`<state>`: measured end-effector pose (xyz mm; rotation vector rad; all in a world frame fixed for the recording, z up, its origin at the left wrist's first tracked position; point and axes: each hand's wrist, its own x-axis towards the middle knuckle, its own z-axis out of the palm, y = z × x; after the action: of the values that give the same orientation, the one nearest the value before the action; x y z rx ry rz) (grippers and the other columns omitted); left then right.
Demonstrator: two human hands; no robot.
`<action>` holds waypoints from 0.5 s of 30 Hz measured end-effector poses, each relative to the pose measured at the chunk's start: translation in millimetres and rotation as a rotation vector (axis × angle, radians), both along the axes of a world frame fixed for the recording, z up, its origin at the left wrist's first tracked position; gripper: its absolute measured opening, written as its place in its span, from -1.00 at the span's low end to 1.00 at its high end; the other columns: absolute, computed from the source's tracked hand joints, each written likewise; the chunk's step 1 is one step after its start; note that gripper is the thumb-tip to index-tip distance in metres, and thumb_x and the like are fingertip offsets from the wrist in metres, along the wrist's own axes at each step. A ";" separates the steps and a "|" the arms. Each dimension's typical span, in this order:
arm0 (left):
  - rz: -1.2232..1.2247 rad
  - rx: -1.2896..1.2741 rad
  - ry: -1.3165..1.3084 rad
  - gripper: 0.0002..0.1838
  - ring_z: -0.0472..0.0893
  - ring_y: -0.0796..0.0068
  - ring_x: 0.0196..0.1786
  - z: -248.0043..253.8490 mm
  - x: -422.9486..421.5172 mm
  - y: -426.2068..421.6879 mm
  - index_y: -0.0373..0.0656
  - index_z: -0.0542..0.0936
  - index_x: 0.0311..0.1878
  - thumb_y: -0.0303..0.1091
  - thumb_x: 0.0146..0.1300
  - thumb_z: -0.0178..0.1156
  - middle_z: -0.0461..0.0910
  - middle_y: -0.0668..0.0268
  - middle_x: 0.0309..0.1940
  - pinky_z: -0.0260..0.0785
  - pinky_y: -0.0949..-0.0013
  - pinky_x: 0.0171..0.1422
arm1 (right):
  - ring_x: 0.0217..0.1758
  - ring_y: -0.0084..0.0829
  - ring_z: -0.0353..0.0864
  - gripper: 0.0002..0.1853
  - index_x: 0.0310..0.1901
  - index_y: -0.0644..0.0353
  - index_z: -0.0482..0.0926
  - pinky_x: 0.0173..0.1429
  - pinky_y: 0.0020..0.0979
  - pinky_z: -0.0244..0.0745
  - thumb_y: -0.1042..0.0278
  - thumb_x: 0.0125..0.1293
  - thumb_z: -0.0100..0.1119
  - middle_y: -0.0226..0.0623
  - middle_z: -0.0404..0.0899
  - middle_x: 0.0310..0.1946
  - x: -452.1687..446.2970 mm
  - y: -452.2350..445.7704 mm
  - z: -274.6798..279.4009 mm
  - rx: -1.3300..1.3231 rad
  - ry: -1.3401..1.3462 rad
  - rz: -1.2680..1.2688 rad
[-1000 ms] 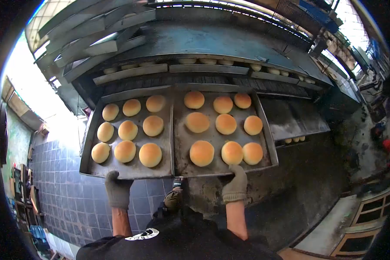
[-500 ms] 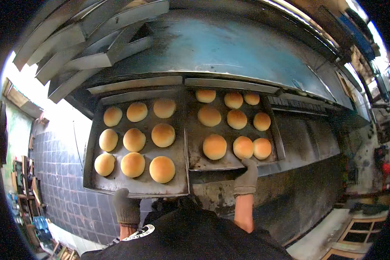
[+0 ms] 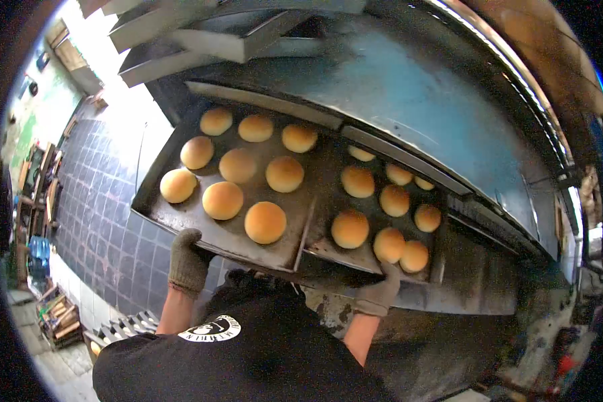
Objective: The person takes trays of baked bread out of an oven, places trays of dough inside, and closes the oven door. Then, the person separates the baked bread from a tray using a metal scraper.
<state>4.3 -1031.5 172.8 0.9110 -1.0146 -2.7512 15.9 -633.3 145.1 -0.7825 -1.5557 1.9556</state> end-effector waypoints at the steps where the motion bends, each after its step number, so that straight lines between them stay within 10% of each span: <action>1: -0.023 -0.018 0.041 -0.76 0.62 0.23 -0.10 3.2 -7.7 -0.6 -0.19 0.57 -0.09 -0.29 0.24 0.22 0.58 0.24 -0.19 0.53 0.12 0.21 | 0.09 -0.29 0.54 -0.71 0.02 0.25 0.65 0.32 -0.18 0.39 0.32 0.33 0.22 -0.30 0.61 -0.01 -8.6 -6.4 14.0 -0.270 0.041 0.028; 8: -0.224 -0.209 0.025 -0.59 0.63 0.12 0.16 -11.8 -127.9 -19.3 -0.28 0.63 0.10 -0.21 0.29 0.20 0.68 0.09 0.04 0.46 0.12 0.36 | 0.13 -0.31 0.47 -0.65 0.09 0.24 0.69 0.31 -0.19 0.27 0.21 0.37 0.28 -0.34 0.60 0.03 -116.3 -1.1 -5.8 -0.473 0.020 0.002; 13: -0.323 -0.626 0.044 -0.40 0.60 0.19 0.18 -70.8 -223.9 -39.7 -0.40 0.66 0.17 0.03 0.43 0.13 0.70 0.01 0.10 0.41 0.21 0.30 | -0.13 -0.28 0.61 -0.49 0.04 0.38 0.71 0.06 -0.20 0.45 -0.02 0.46 0.26 -0.24 0.76 -0.11 -184.9 29.9 -58.7 0.163 -0.303 0.016; 15: -0.395 -1.305 -0.123 -0.34 0.64 0.20 0.06 -78.2 -263.5 -38.8 -0.44 0.65 0.16 0.10 0.45 0.08 0.72 -0.02 0.07 0.44 0.18 0.24 | 0.04 0.02 0.66 -0.44 0.06 0.38 0.71 0.16 -0.10 0.45 -0.08 0.45 0.17 0.08 0.74 -0.04 -203.6 17.6 -37.6 0.197 -0.333 0.030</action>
<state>-259.2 -1070.3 94.5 0.6155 -2.6352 -1.4985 -187.6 -615.7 107.5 -1.0437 -1.9278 1.7214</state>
